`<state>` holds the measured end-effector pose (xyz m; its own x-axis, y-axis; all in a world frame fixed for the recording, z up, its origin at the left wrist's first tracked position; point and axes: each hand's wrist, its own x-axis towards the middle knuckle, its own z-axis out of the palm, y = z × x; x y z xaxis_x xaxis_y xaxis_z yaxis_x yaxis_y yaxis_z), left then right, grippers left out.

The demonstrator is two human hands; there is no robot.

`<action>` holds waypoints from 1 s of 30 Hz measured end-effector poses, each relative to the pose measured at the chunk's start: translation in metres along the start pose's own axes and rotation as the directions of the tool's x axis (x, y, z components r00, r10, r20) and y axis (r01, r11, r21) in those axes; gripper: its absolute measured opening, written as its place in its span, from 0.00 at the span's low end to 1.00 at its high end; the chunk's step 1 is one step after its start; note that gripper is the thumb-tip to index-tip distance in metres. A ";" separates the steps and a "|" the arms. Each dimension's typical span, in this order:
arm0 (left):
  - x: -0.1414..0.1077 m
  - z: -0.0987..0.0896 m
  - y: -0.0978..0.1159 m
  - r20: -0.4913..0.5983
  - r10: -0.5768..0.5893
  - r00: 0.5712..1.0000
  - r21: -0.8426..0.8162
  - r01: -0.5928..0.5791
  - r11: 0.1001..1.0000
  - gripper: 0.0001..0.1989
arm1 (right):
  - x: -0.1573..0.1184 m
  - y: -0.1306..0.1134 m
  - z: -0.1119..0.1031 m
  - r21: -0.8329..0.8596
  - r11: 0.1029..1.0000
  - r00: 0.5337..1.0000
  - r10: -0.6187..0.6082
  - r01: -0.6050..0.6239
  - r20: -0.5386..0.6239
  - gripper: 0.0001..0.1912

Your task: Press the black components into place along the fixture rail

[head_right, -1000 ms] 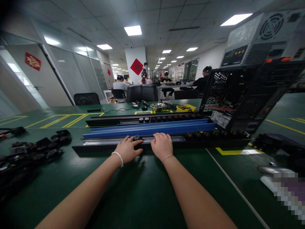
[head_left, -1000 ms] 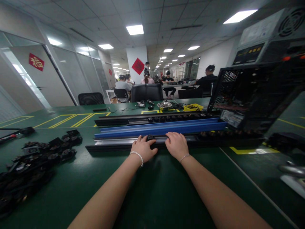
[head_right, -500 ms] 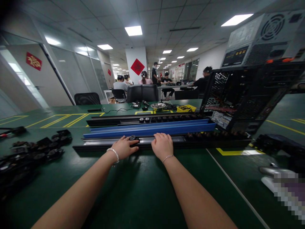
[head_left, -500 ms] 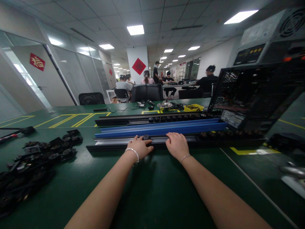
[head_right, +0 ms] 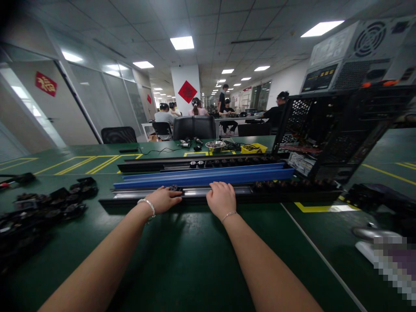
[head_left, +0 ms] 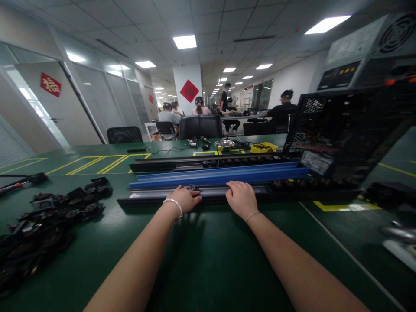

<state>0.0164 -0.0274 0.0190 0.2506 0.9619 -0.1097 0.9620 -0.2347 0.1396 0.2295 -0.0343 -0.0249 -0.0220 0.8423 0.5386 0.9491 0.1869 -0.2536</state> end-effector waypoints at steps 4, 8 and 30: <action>0.001 -0.003 -0.007 0.027 -0.016 1.000 0.014 0.016 1.000 0.24 | 0.000 0.000 0.000 0.001 1.000 1.000 0.002 -0.002 0.005 0.18; 0.000 -0.009 -0.010 0.071 -0.016 0.997 0.051 0.013 0.999 0.25 | 0.000 0.000 0.000 0.003 1.000 1.000 0.002 -0.002 0.002 0.18; -0.006 -0.026 -0.025 0.129 -0.167 0.977 0.042 0.163 0.986 0.26 | 0.000 -0.001 -0.002 0.006 1.000 1.000 0.017 -0.017 0.022 0.18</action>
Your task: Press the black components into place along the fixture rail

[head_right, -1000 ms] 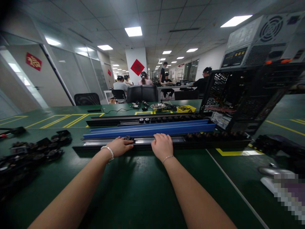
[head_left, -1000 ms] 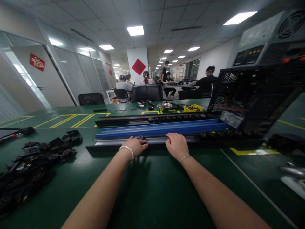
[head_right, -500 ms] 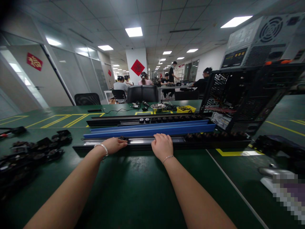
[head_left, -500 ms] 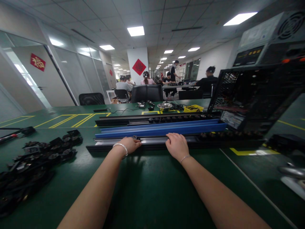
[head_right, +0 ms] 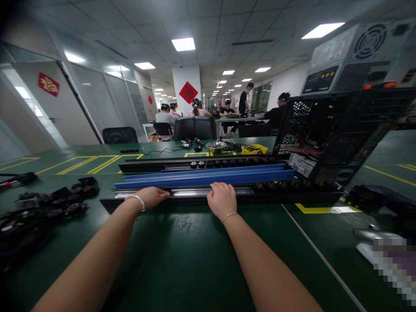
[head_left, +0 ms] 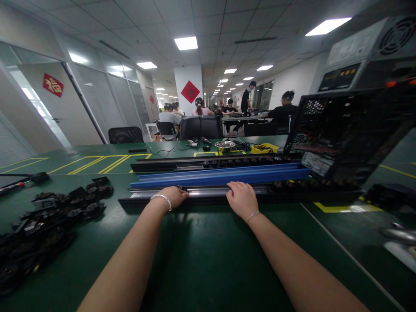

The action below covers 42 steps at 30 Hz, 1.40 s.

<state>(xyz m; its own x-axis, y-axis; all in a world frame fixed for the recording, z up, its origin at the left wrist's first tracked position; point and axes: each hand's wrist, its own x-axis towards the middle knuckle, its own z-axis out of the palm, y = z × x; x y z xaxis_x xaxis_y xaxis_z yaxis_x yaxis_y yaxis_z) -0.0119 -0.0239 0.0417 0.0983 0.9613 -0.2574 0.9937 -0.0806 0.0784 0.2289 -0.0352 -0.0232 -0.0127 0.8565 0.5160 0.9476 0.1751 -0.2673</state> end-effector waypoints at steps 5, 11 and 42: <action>0.002 -0.001 -0.004 -0.016 -0.024 1.000 -0.007 0.024 1.000 0.26 | 0.000 0.000 0.001 0.002 1.000 1.000 -0.002 0.002 -0.004 0.18; 0.004 -0.001 -0.012 -0.029 -0.061 0.998 0.000 0.061 0.998 0.27 | 0.000 0.001 0.002 -0.006 1.000 1.000 -0.009 0.008 -0.015 0.18; 0.014 -0.003 -0.044 -0.051 -0.248 0.967 0.023 0.249 0.968 0.29 | -0.001 0.000 -0.001 -0.001 1.000 1.000 -0.008 0.008 -0.016 0.18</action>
<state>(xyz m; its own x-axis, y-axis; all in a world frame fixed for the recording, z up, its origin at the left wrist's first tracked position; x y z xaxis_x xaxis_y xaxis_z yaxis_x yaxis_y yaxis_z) -0.0547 -0.0061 0.0371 -0.1538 0.9634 -0.2197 0.9878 0.1553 -0.0105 0.2288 -0.0361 -0.0230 -0.0153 0.8474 0.5308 0.9477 0.1815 -0.2624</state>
